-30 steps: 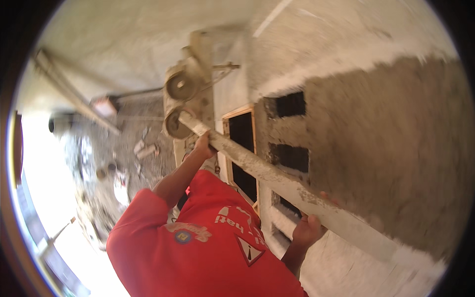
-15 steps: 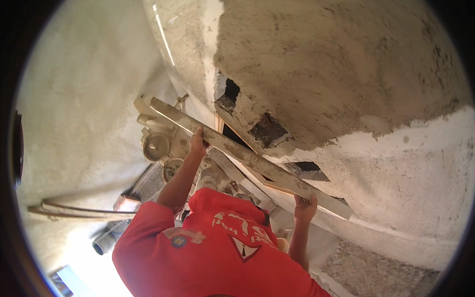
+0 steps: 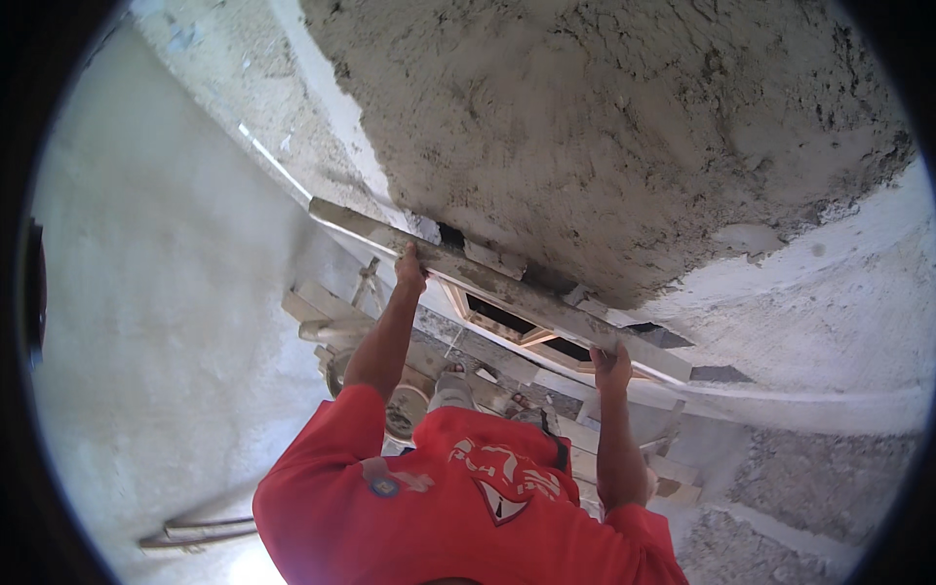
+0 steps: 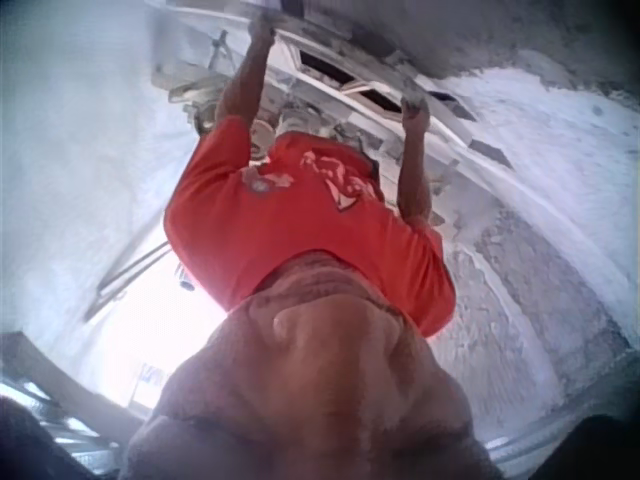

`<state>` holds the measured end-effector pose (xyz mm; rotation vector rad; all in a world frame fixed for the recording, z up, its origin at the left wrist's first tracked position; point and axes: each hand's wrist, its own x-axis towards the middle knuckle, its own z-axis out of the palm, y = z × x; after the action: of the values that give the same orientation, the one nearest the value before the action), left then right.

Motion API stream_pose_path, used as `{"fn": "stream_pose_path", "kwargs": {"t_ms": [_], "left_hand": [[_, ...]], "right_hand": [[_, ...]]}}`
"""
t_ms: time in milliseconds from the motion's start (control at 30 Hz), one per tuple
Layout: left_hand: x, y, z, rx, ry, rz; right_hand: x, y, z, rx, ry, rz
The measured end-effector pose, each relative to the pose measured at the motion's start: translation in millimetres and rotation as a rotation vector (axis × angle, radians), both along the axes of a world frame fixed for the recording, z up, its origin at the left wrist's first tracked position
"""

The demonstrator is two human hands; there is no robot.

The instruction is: The person applies mortar from a bucket to an unfinished wall using a trowel and then smooths the surface with a long straight-edge tool.

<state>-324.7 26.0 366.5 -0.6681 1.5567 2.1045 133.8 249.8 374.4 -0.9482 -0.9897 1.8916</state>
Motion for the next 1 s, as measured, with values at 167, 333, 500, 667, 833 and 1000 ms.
{"fn": "stream_pose_path", "kwargs": {"t_ms": [167, 333, 500, 667, 833, 1000], "left_hand": [[-67.3, -33.3, -28.0, 0.041, 0.144, -0.147], [-90.4, -20.5, -8.9, 0.309, 0.054, -0.174], [-96.6, -30.0, 14.6, 0.28, 0.096, -0.231], [-58.4, -8.2, 92.3, 0.278, 0.125, -0.223], [-22.8, 3.5, 197.1, 0.269, 0.222, -0.191], [0.4, 17.5, 239.2, 0.3, 0.276, -0.183]], "right_hand": [[-67.5, -25.2, 53.0, 0.624, -0.644, 0.264], [-90.5, -4.8, 43.1, -0.084, -0.097, -0.076], [-112.7, -17.3, 74.7, -0.193, 0.133, -0.278], [-92.0, -8.4, 142.7, -0.057, 0.101, -0.408], [-76.0, 4.5, 232.7, 0.033, 0.091, -0.474], [-58.0, 10.6, 296.1, 0.093, 0.036, -0.474]]}}
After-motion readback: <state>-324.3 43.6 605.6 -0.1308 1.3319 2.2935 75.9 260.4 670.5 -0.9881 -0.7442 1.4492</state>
